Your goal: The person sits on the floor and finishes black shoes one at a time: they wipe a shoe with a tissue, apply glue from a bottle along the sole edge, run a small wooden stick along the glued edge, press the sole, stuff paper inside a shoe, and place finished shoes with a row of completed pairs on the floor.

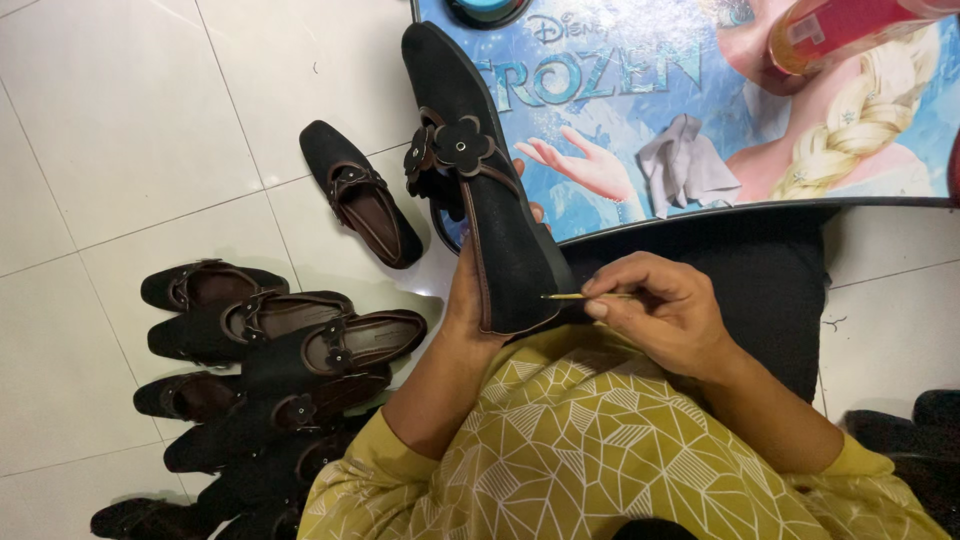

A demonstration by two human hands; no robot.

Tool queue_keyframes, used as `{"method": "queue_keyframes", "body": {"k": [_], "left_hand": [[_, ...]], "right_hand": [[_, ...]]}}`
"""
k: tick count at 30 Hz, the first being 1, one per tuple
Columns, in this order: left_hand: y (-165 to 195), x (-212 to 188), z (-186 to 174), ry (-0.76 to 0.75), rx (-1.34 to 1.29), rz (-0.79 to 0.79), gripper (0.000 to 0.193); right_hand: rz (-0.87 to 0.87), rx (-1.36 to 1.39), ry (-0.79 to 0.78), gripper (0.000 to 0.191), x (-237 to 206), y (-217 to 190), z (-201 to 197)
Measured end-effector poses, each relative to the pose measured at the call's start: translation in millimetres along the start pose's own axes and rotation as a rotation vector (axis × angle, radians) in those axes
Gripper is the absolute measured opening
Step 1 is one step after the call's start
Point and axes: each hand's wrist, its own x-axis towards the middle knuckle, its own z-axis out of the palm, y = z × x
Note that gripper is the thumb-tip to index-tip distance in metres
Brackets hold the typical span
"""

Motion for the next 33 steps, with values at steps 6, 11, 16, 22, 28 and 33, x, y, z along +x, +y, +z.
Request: {"method": "queue_keyframes", "body": {"k": [6,11,16,22,28,33], "left_hand": [[0.3,1.4,-1.1,-0.013,0.014,0.016,0.076],[0.5,-2.5,-0.4,-0.03,0.037,0.011,0.079],[1.6,-4.2,-1.0,-0.067,0.041,-0.001,0.079],[3.5,-3.9,-4.7,-0.036,0.049,-0.012,0.079],[3.5,-2.7,-8.2,-0.048,0.033,-0.013,0.079],[3.8,-2.3,-7.6,-0.12,-0.034,-0.014,0.081]], "right_hand": [[0.018,0.003,-0.076,0.013,1.4,-1.3,-4.3],[0.0,0.056,-0.054,0.01,1.7,-1.2,-4.5],[0.021,-0.045,-0.08,0.012,5.9,-7.0,-5.9],[0.056,-0.064,-0.113,0.013,9.9,-14.0,-5.4],[0.198,-0.004,-0.186,0.014,10.3,-9.6,-6.8],[0.233,0.082,-0.23,0.021,6.1,4.2,-10.7]]}}
